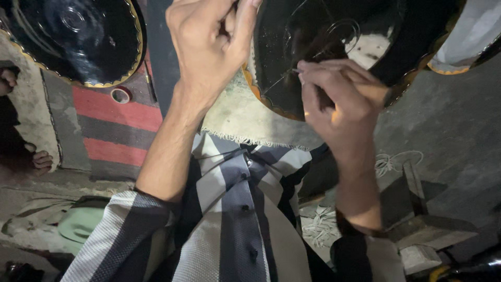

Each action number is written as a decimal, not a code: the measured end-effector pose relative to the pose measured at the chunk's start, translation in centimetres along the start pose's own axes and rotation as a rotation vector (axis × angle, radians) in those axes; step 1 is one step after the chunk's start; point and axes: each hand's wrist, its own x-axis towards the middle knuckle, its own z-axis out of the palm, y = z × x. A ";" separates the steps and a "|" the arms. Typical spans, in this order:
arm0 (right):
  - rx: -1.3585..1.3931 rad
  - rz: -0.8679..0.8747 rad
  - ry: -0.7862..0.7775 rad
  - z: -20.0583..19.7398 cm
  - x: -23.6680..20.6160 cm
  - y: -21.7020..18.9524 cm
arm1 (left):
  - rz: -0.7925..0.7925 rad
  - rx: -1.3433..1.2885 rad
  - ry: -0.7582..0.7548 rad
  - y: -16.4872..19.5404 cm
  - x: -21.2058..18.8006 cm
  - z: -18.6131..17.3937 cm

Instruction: The person sits on the floor holding a large dark decorative plate on their lap and scores straight guide lines across its surface with a small pointed hand tool, steadying the plate with the other hand and rotating it to work on different sections.

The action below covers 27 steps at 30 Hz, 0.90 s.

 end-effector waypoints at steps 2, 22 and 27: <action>0.007 0.089 0.022 0.4 -0.8 -0.3 | 0.017 0.030 0.003 0.1 0.1 0.0; -0.021 0.113 0.091 1.3 -1.8 -0.4 | 0.012 0.090 0.002 0.7 0.4 0.0; 0.075 0.145 0.236 1.9 -3.3 0.3 | 0.066 0.086 -0.045 0.0 1.7 -0.1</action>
